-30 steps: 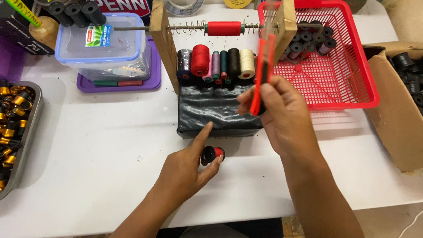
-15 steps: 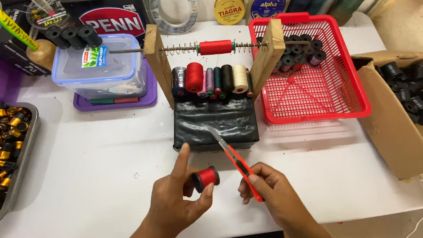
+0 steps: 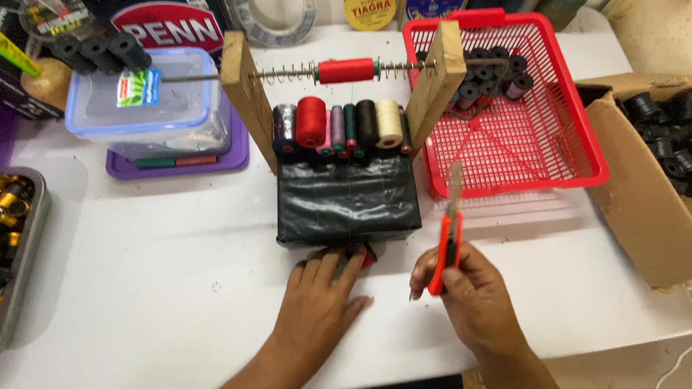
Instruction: The person winds red thread from a spool onto a small black bobbin using a manual wooden winder. They repeatedly wrap the thread around the bobbin, then use a red utility knife to cut the thread from the spool.
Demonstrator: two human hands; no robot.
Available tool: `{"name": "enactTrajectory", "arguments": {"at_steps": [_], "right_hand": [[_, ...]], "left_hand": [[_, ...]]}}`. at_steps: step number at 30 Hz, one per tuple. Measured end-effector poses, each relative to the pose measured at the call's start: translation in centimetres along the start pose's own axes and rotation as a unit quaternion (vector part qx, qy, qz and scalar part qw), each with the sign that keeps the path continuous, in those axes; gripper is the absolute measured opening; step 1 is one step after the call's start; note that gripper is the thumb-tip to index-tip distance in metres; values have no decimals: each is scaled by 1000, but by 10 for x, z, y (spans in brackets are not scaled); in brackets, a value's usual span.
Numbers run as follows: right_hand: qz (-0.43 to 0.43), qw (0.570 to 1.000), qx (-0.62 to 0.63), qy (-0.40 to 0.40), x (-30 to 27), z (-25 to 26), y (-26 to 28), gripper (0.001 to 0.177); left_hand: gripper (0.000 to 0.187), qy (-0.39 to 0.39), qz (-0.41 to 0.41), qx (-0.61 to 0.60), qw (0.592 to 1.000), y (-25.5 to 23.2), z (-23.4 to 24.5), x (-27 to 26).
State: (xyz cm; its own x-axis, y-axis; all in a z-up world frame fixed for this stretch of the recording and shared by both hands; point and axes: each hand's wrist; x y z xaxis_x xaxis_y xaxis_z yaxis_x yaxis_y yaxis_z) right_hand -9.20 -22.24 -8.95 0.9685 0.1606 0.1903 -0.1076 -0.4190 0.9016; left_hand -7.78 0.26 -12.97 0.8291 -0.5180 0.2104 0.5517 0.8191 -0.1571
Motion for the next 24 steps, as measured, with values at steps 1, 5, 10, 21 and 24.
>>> {"name": "enactTrajectory", "arguments": {"at_steps": [1, 5, 10, 21, 24], "right_hand": [[-7, 1000, 2, 1, 0, 2, -1, 28], [-83, 993, -69, -45, 12, 6, 18, 17], [99, 990, -98, 11, 30, -2, 72, 23], [103, 990, -99, -22, 52, 33, 95, 24], [90, 988, -113, -61, 41, 49, 97, 28]], "left_hand": [[76, 4, 5, -2, 1000, -2, 5, -2], [44, -3, -6, -55, 998, 1, 11, 8], [36, 8, -9, -105, 994, -1, 11, 5], [45, 101, 86, -404, 905, 58, 132, -23], [56, 94, -1, -488, 868, 87, 157, -40]]}}
Point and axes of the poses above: each hand's wrist, its own x-axis towards the middle knuckle, its own z-axis out of the back of the hand, y = z × x, and after that the axes turned 6 degrees about y, right-handed
